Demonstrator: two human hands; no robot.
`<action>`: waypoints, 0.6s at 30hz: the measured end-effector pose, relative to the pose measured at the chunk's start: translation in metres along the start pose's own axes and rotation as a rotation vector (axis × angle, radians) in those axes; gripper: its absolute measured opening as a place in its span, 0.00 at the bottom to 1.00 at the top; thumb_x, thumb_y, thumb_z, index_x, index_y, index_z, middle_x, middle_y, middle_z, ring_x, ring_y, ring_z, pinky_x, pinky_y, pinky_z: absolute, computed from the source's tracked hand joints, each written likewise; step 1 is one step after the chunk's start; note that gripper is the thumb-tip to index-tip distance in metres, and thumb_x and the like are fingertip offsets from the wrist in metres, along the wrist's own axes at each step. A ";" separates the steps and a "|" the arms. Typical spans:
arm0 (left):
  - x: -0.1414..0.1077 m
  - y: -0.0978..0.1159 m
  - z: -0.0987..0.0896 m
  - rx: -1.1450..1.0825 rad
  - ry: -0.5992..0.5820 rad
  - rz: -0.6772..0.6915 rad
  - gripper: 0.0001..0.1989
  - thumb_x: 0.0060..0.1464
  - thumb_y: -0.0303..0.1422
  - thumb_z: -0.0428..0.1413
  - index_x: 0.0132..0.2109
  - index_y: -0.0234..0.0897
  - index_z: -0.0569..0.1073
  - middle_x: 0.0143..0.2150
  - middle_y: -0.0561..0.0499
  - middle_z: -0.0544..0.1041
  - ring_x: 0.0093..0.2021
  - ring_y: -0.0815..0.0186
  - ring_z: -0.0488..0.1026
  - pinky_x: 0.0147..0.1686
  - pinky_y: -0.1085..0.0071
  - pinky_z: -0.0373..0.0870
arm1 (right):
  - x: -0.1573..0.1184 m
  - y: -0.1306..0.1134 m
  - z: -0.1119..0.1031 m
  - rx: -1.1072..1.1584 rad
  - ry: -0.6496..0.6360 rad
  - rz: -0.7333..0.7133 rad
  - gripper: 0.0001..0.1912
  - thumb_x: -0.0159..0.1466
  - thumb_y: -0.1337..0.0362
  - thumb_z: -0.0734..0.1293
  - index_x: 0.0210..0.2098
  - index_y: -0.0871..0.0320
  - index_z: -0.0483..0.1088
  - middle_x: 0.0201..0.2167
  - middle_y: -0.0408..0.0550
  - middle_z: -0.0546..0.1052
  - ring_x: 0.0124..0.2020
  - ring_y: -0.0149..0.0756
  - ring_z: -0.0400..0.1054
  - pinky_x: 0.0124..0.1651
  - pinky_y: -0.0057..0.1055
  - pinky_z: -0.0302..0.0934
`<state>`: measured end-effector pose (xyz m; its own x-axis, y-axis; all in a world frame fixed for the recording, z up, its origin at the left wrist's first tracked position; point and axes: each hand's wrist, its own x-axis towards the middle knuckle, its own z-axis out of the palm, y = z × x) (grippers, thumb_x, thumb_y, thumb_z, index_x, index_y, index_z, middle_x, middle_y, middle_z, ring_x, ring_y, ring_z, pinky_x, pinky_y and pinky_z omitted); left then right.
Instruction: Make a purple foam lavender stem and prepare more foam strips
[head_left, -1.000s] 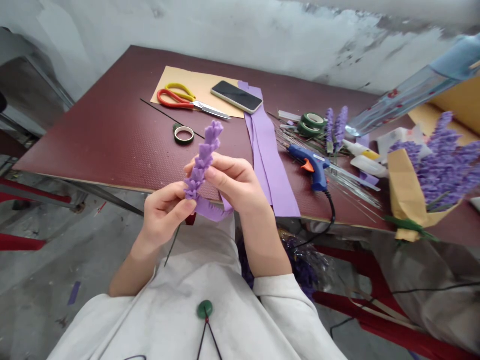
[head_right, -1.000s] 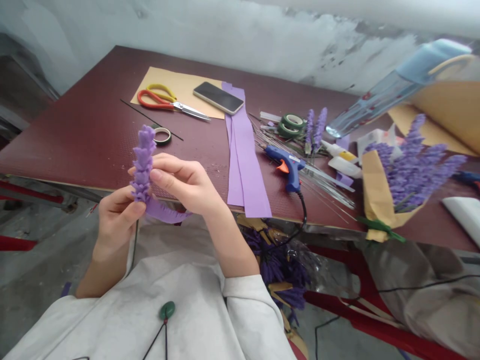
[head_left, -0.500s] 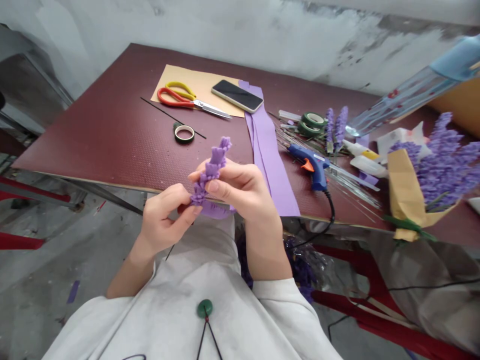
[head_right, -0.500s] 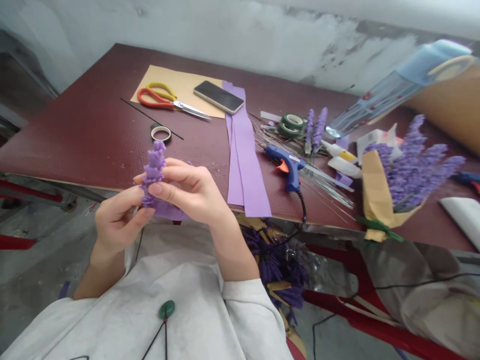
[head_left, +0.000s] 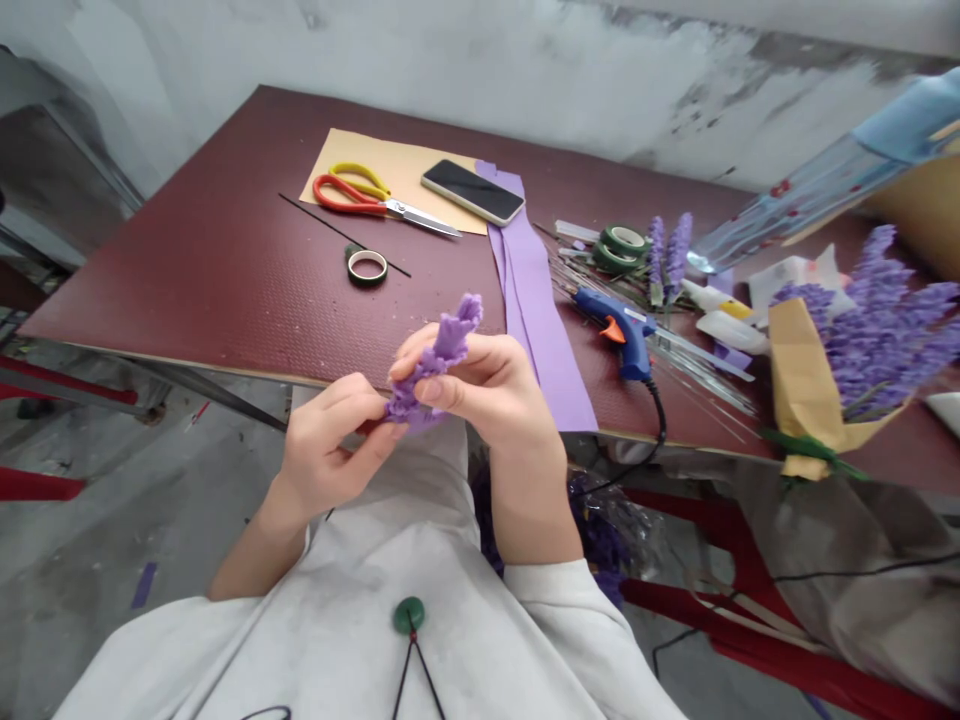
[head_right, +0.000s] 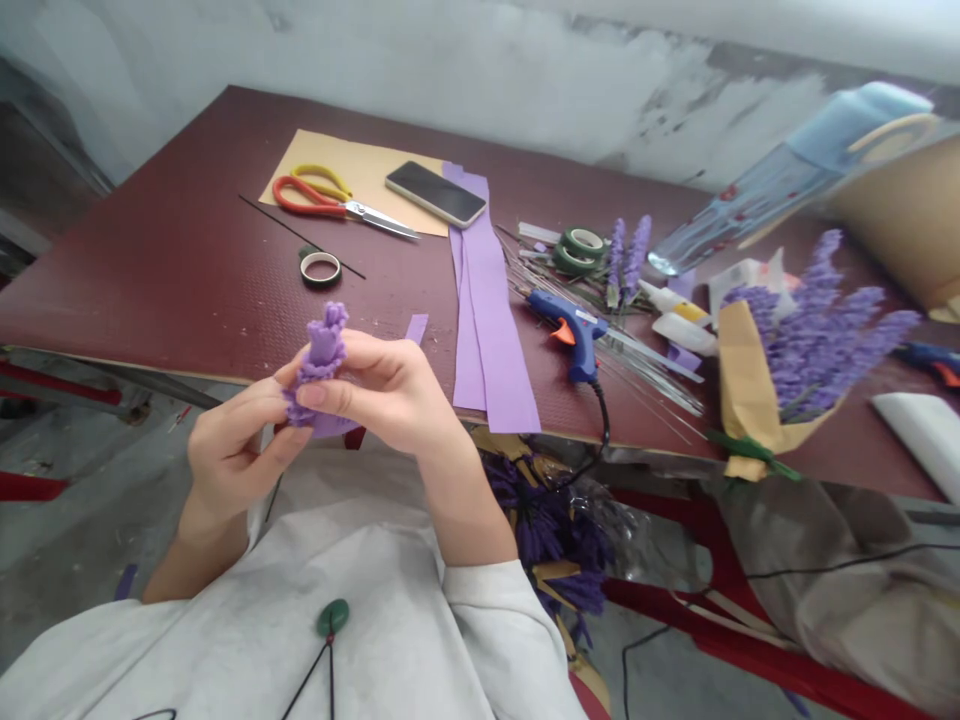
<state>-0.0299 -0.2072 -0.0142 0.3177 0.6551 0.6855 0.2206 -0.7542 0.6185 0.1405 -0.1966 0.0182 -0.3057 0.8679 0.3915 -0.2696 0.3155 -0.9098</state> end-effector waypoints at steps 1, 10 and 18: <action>0.000 0.000 0.000 -0.022 -0.005 -0.007 0.03 0.53 0.26 0.56 0.33 0.38 0.71 0.26 0.53 0.69 0.26 0.70 0.67 0.27 0.74 0.65 | 0.001 0.000 -0.002 0.028 -0.045 0.000 0.05 0.58 0.65 0.70 0.35 0.55 0.77 0.34 0.43 0.76 0.36 0.28 0.70 0.39 0.28 0.65; 0.000 0.004 0.002 0.013 0.022 0.051 0.07 0.51 0.22 0.56 0.36 0.38 0.70 0.27 0.54 0.67 0.25 0.72 0.62 0.27 0.74 0.63 | -0.003 -0.018 0.007 -0.110 0.216 -0.047 0.10 0.58 0.58 0.70 0.39 0.53 0.74 0.35 0.42 0.75 0.34 0.28 0.69 0.39 0.27 0.66; -0.003 -0.001 0.003 -0.163 -0.059 -0.025 0.04 0.55 0.27 0.55 0.32 0.37 0.69 0.25 0.52 0.67 0.28 0.69 0.67 0.27 0.72 0.64 | 0.000 -0.009 -0.005 -0.032 0.046 -0.041 0.11 0.61 0.55 0.67 0.36 0.55 0.75 0.32 0.45 0.74 0.34 0.31 0.69 0.37 0.30 0.67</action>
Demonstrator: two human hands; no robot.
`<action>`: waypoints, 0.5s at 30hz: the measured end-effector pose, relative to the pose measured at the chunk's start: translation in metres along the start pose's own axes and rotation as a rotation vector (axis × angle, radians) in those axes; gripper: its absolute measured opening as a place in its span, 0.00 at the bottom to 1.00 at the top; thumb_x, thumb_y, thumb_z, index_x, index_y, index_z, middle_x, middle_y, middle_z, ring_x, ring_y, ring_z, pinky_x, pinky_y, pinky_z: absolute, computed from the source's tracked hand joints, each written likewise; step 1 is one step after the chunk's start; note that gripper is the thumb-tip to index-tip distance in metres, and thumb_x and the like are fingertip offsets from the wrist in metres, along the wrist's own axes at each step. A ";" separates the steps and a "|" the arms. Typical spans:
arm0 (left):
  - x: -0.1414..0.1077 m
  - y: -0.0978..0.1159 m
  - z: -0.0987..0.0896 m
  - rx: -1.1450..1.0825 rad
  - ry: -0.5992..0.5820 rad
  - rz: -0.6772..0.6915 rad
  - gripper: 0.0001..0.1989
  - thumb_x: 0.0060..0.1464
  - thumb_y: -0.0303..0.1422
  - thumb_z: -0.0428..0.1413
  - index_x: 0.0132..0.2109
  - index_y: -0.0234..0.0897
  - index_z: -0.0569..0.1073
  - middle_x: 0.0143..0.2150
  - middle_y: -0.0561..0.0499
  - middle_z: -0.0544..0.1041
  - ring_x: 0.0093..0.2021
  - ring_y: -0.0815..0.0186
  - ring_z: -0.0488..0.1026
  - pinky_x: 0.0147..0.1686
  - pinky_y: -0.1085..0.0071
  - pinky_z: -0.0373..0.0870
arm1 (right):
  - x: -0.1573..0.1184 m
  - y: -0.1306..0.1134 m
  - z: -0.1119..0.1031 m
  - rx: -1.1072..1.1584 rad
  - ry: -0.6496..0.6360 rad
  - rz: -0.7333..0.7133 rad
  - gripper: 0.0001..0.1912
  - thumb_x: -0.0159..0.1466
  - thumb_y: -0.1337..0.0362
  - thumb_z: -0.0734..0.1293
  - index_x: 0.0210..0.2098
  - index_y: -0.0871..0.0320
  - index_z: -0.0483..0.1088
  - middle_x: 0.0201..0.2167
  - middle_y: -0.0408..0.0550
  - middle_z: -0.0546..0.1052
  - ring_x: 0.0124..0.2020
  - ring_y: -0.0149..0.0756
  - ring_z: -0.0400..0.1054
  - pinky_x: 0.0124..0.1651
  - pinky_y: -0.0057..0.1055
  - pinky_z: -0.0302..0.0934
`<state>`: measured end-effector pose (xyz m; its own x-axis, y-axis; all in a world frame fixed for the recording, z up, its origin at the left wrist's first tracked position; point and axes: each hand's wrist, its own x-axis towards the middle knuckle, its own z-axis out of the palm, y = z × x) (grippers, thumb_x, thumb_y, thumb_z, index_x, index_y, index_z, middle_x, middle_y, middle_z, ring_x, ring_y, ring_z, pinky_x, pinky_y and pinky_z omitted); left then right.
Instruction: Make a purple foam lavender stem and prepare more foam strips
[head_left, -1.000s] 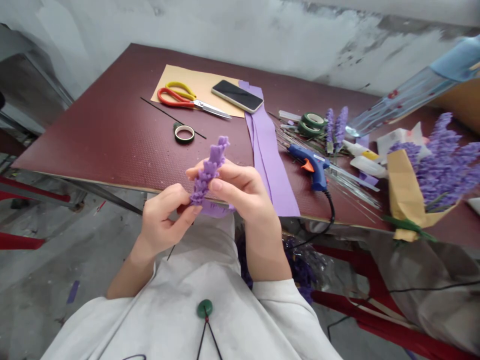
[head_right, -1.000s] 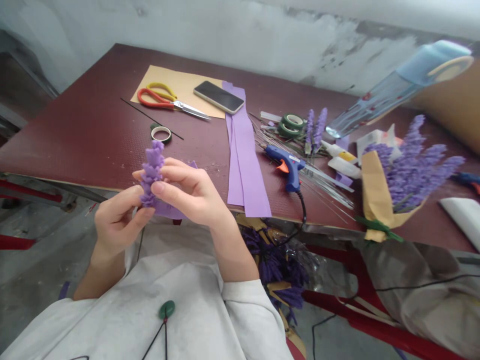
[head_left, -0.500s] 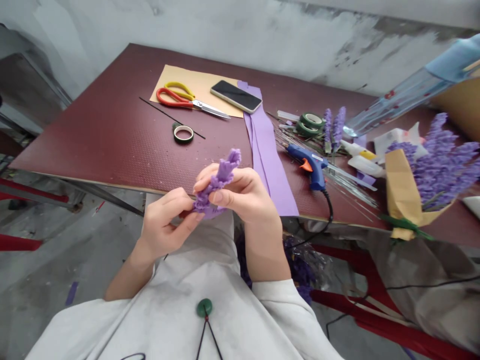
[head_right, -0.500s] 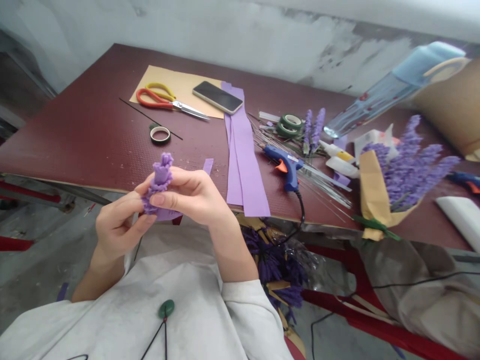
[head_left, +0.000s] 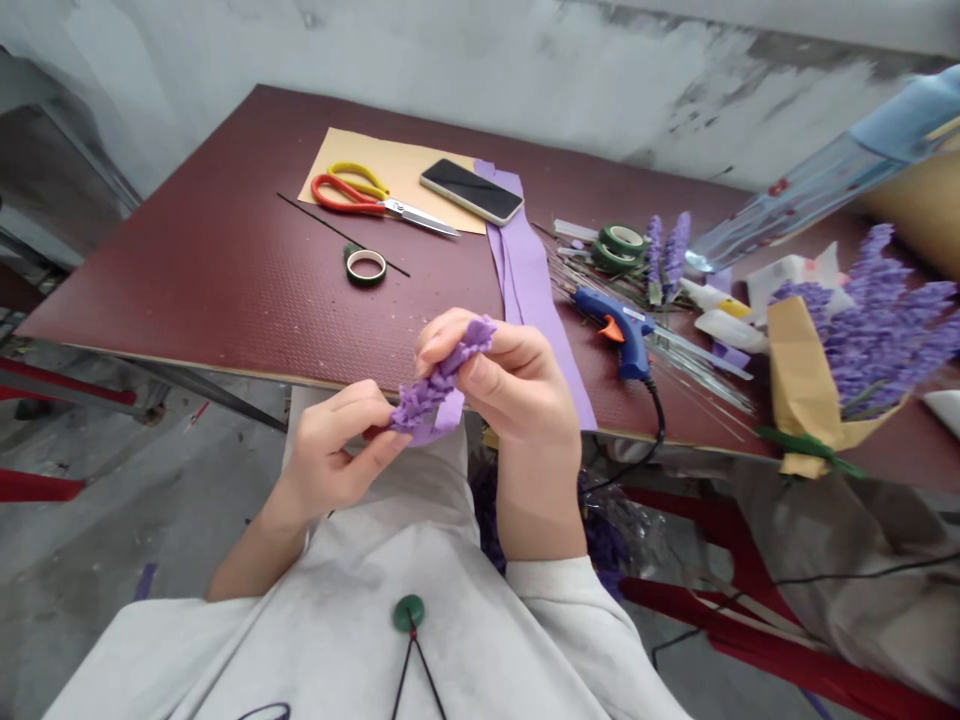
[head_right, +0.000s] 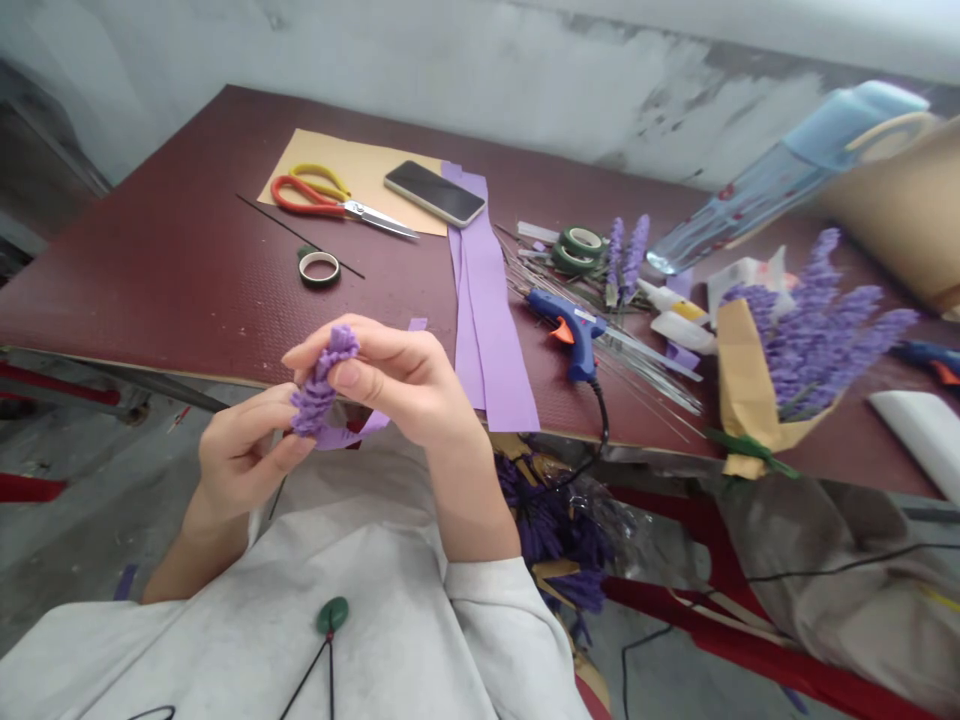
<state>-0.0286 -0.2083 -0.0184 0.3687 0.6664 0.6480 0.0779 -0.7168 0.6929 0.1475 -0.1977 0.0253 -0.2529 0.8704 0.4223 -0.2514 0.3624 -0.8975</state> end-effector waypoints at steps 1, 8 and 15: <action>-0.001 -0.001 0.001 -0.011 -0.007 -0.007 0.04 0.55 0.28 0.55 0.31 0.37 0.69 0.25 0.52 0.67 0.28 0.68 0.67 0.27 0.72 0.64 | 0.000 0.000 -0.002 0.014 -0.020 0.012 0.12 0.61 0.55 0.66 0.37 0.55 0.75 0.32 0.46 0.74 0.34 0.31 0.69 0.37 0.31 0.67; -0.001 -0.001 0.004 0.060 0.009 0.051 0.07 0.51 0.21 0.56 0.35 0.37 0.69 0.26 0.54 0.66 0.27 0.71 0.62 0.27 0.73 0.62 | -0.001 -0.011 0.004 -0.094 0.175 0.034 0.23 0.56 0.44 0.67 0.42 0.53 0.73 0.34 0.45 0.73 0.34 0.32 0.68 0.35 0.29 0.66; -0.001 0.001 0.006 0.126 0.008 0.047 0.08 0.51 0.20 0.56 0.34 0.37 0.68 0.26 0.55 0.65 0.28 0.71 0.62 0.28 0.73 0.62 | -0.003 -0.011 0.001 -0.209 0.327 0.009 0.07 0.55 0.58 0.72 0.28 0.54 0.74 0.26 0.40 0.74 0.27 0.26 0.67 0.29 0.25 0.64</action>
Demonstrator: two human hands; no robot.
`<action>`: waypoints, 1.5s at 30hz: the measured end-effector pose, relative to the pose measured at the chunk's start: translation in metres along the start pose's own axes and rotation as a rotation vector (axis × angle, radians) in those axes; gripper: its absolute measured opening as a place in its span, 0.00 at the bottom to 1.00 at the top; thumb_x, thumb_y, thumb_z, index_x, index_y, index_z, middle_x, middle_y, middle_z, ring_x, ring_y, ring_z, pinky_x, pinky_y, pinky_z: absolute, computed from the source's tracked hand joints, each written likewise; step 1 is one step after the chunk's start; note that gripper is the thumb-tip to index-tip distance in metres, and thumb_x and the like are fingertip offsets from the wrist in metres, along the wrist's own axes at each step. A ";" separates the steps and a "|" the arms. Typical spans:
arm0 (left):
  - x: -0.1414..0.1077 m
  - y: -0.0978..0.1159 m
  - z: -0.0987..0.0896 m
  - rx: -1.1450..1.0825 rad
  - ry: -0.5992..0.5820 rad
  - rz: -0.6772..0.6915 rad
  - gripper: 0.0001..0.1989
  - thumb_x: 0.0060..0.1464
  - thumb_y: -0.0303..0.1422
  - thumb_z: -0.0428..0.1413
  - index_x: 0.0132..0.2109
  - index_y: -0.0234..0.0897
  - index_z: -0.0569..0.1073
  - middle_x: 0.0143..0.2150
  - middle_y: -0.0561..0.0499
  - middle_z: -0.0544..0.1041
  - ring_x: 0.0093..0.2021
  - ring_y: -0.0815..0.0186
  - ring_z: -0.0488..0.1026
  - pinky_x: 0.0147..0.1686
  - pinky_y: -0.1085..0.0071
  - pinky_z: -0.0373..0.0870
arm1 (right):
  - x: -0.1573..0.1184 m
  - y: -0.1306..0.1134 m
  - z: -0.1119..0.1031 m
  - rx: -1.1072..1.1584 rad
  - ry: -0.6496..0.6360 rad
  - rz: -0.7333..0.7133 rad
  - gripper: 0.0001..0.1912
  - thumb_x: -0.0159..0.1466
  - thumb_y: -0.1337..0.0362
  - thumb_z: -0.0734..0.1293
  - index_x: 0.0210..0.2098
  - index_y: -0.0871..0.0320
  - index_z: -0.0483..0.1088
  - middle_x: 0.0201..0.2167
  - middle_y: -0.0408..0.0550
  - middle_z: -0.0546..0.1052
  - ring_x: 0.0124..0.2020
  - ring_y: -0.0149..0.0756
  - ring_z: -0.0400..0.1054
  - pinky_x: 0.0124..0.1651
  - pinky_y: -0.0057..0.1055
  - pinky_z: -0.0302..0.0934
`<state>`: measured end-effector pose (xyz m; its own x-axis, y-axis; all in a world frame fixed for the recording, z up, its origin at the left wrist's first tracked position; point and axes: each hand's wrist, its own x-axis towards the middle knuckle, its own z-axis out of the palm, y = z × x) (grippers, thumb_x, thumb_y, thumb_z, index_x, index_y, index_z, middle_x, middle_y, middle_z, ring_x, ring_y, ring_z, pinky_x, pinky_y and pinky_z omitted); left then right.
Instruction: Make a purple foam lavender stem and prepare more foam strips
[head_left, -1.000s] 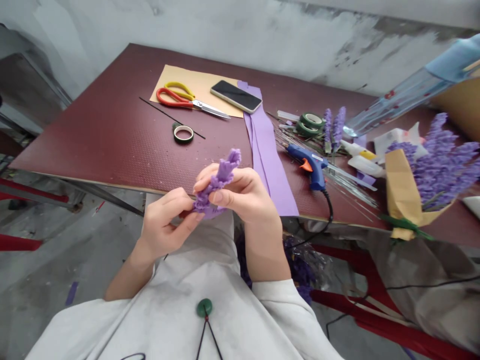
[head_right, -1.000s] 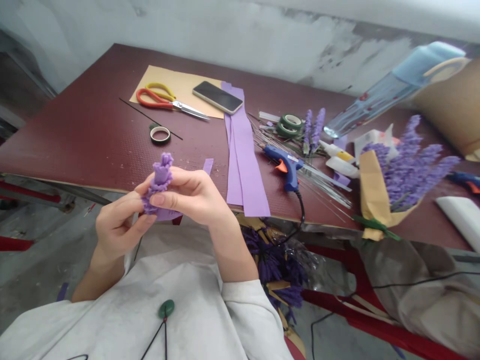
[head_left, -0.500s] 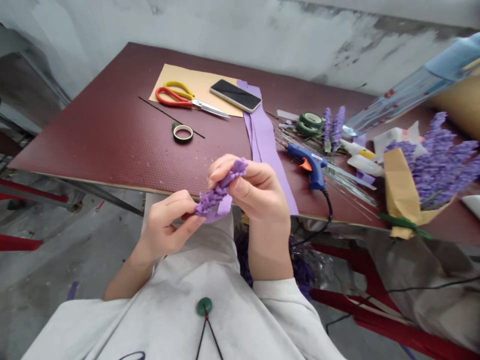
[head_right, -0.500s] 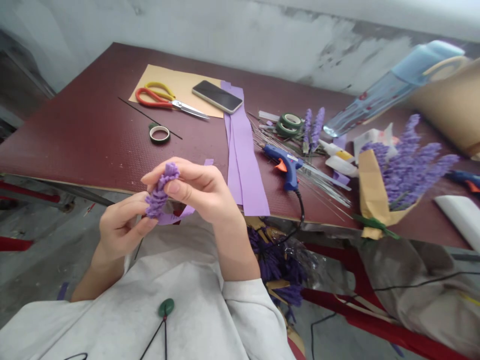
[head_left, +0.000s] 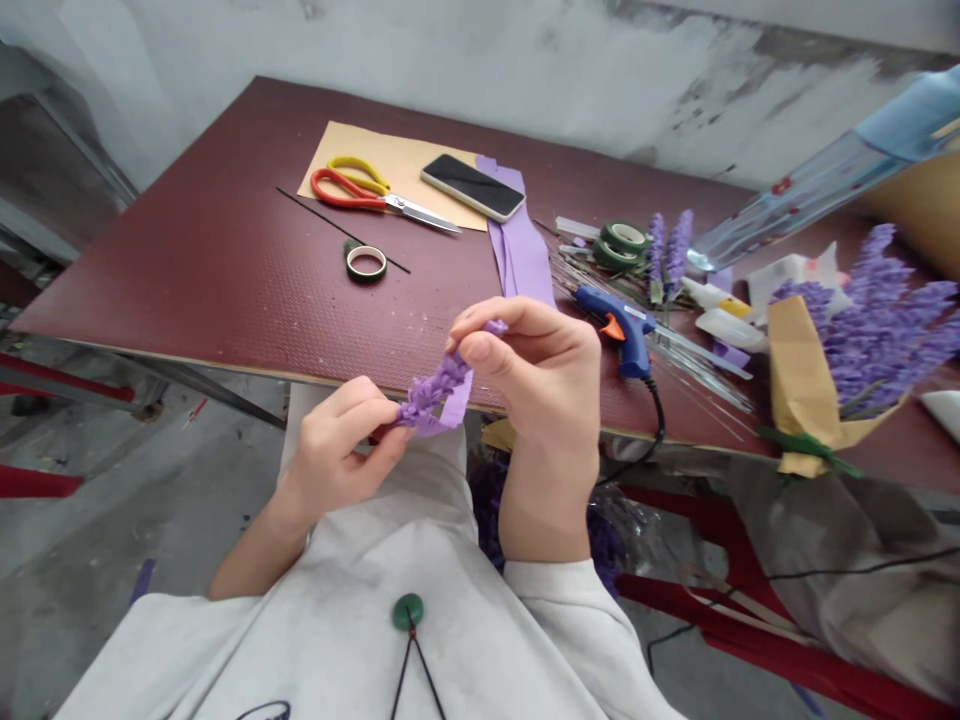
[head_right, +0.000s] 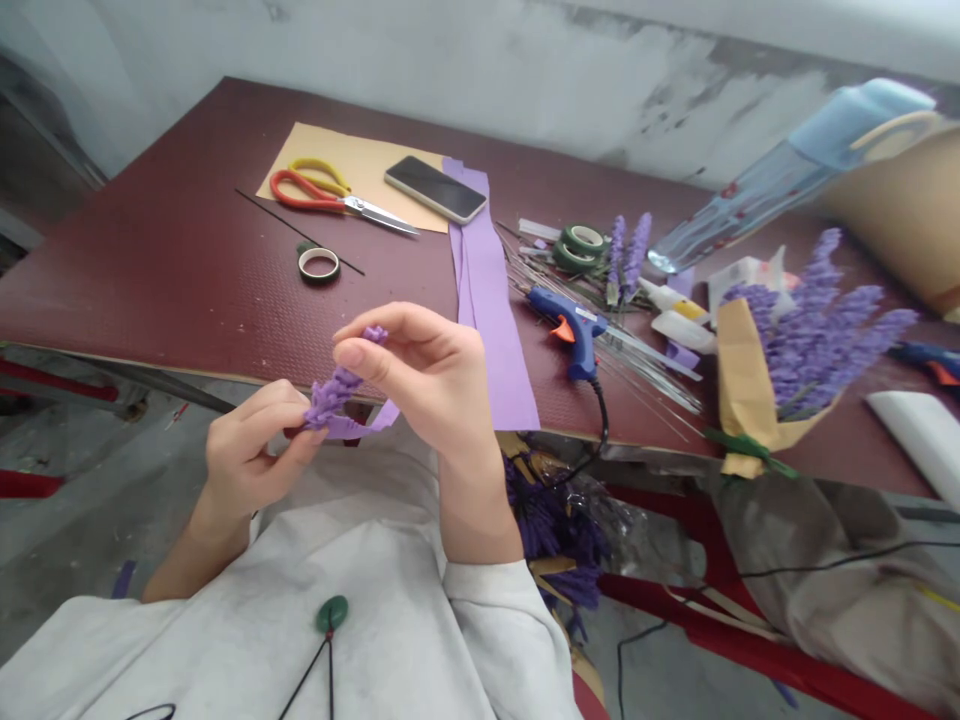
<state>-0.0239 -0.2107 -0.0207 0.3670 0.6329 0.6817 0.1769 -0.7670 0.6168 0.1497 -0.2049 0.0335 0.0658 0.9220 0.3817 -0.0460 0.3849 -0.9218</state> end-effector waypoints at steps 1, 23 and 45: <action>0.000 0.000 0.000 -0.024 -0.005 -0.022 0.08 0.51 0.20 0.56 0.33 0.37 0.68 0.26 0.55 0.65 0.28 0.71 0.62 0.28 0.73 0.61 | 0.000 0.002 -0.002 0.025 -0.017 0.002 0.07 0.55 0.58 0.72 0.28 0.54 0.74 0.27 0.41 0.75 0.27 0.27 0.68 0.30 0.26 0.65; -0.001 -0.005 0.003 -0.122 -0.037 -0.129 0.06 0.53 0.24 0.55 0.30 0.37 0.67 0.24 0.55 0.64 0.25 0.72 0.61 0.26 0.73 0.59 | 0.001 0.015 -0.009 0.056 -0.030 0.088 0.08 0.55 0.57 0.72 0.29 0.54 0.74 0.31 0.42 0.78 0.33 0.29 0.71 0.38 0.29 0.67; -0.003 -0.005 0.011 -0.448 -0.010 -0.479 0.12 0.58 0.39 0.54 0.34 0.36 0.75 0.30 0.50 0.73 0.31 0.68 0.68 0.31 0.72 0.66 | -0.009 0.036 0.005 0.279 -0.328 0.352 0.12 0.53 0.59 0.73 0.30 0.60 0.69 0.24 0.40 0.72 0.24 0.24 0.67 0.27 0.22 0.65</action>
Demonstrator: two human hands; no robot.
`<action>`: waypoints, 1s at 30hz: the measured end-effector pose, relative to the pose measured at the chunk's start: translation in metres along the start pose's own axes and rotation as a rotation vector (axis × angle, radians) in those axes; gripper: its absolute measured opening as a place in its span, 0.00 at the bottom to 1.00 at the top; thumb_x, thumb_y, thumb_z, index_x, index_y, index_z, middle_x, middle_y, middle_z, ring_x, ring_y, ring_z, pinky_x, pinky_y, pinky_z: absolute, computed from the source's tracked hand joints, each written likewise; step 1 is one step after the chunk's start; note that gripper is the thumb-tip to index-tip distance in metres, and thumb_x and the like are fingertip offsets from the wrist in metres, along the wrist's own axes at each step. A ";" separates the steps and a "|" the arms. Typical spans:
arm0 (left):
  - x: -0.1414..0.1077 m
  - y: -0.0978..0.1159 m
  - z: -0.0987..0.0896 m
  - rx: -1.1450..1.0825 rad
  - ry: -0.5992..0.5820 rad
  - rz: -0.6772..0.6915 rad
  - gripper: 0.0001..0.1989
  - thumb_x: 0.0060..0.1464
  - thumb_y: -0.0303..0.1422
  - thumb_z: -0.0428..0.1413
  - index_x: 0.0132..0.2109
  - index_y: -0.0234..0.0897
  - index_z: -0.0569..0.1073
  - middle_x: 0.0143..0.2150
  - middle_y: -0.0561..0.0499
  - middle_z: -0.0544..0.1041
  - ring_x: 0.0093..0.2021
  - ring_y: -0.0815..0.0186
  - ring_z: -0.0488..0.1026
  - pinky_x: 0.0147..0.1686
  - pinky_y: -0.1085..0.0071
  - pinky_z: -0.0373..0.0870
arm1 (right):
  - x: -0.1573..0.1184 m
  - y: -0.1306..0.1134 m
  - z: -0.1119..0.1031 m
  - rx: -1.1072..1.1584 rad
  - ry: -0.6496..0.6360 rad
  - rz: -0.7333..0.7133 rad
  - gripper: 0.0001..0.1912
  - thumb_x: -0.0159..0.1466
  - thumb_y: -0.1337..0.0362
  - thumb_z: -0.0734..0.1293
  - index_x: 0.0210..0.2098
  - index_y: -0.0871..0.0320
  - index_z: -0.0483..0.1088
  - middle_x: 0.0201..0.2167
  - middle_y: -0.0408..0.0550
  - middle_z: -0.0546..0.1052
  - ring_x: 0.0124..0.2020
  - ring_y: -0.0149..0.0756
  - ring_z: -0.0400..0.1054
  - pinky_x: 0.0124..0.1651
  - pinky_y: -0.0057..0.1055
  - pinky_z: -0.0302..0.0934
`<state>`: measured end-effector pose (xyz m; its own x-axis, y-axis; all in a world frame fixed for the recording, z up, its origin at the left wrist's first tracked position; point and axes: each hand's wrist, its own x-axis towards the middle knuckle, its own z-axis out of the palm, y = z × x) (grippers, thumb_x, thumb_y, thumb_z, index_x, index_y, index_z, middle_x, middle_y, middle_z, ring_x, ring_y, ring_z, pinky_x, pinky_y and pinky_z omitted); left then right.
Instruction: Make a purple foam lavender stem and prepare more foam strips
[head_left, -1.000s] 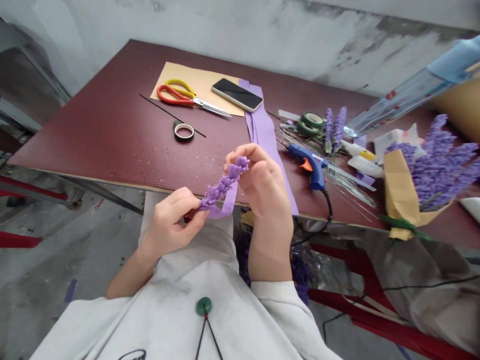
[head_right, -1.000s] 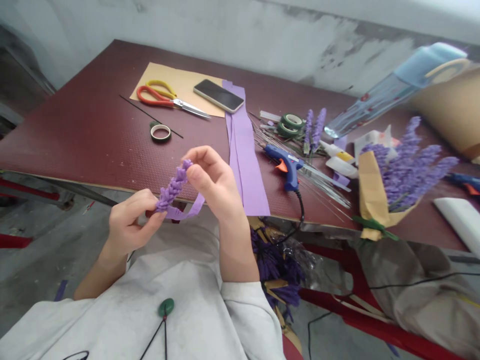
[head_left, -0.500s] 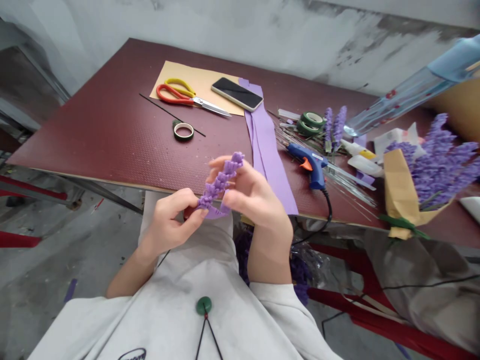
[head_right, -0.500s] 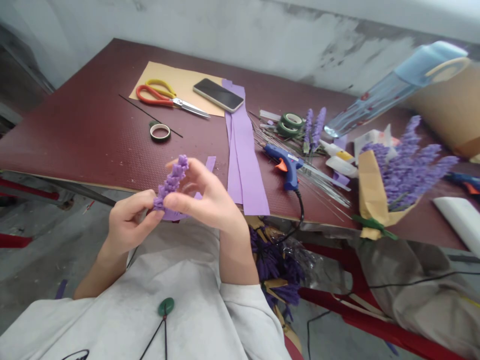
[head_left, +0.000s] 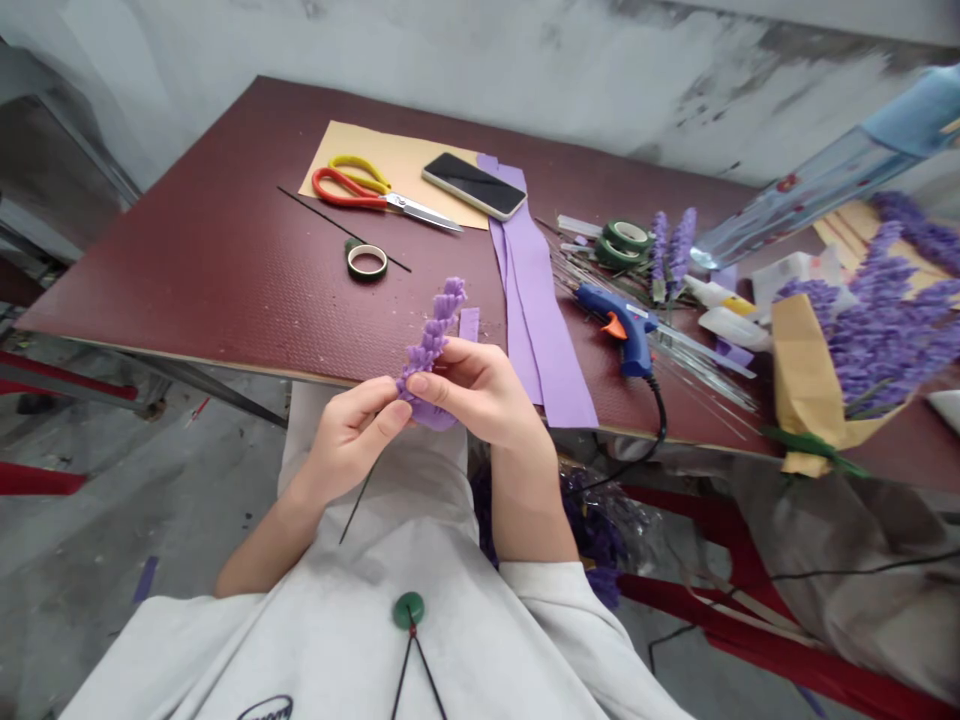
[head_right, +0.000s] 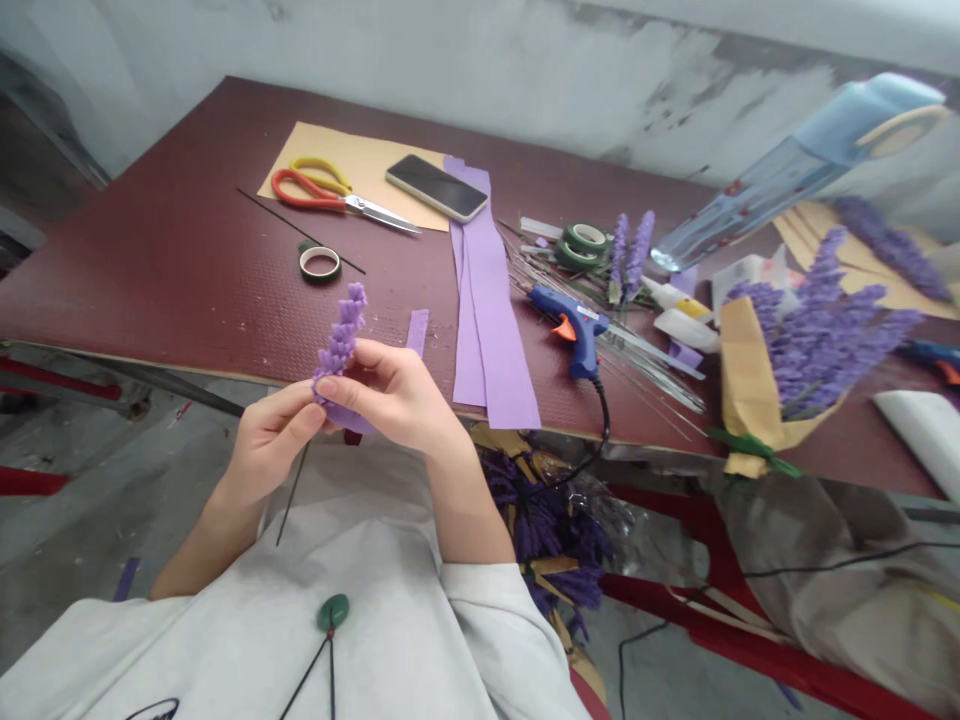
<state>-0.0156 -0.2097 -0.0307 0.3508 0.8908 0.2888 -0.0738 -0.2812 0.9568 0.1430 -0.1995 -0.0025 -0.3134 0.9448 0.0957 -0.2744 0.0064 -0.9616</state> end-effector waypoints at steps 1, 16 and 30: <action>0.000 -0.001 0.001 0.001 0.008 0.010 0.12 0.58 0.39 0.54 0.34 0.36 0.75 0.30 0.51 0.72 0.30 0.69 0.67 0.31 0.72 0.65 | 0.000 0.001 0.000 0.013 -0.010 0.000 0.12 0.54 0.59 0.73 0.30 0.60 0.69 0.24 0.40 0.73 0.23 0.24 0.68 0.27 0.23 0.66; -0.001 -0.004 0.017 -0.874 -0.137 -0.372 0.15 0.49 0.41 0.59 0.26 0.36 0.65 0.23 0.54 0.61 0.23 0.71 0.59 0.21 0.72 0.63 | 0.012 0.008 -0.006 -0.052 -0.122 -0.090 0.13 0.56 0.56 0.70 0.33 0.59 0.68 0.27 0.41 0.72 0.28 0.25 0.67 0.32 0.23 0.65; -0.003 -0.004 0.023 -0.827 -0.321 -0.356 0.26 0.55 0.47 0.49 0.17 0.38 0.53 0.16 0.55 0.52 0.17 0.71 0.52 0.17 0.69 0.54 | 0.014 0.014 -0.013 -0.062 -0.178 -0.192 0.13 0.57 0.54 0.69 0.33 0.57 0.67 0.30 0.43 0.71 0.31 0.28 0.66 0.35 0.28 0.64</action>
<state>0.0053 -0.2189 -0.0362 0.7101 0.7006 0.0709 -0.5067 0.4384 0.7423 0.1461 -0.1816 -0.0179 -0.4178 0.8517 0.3164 -0.2901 0.2050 -0.9348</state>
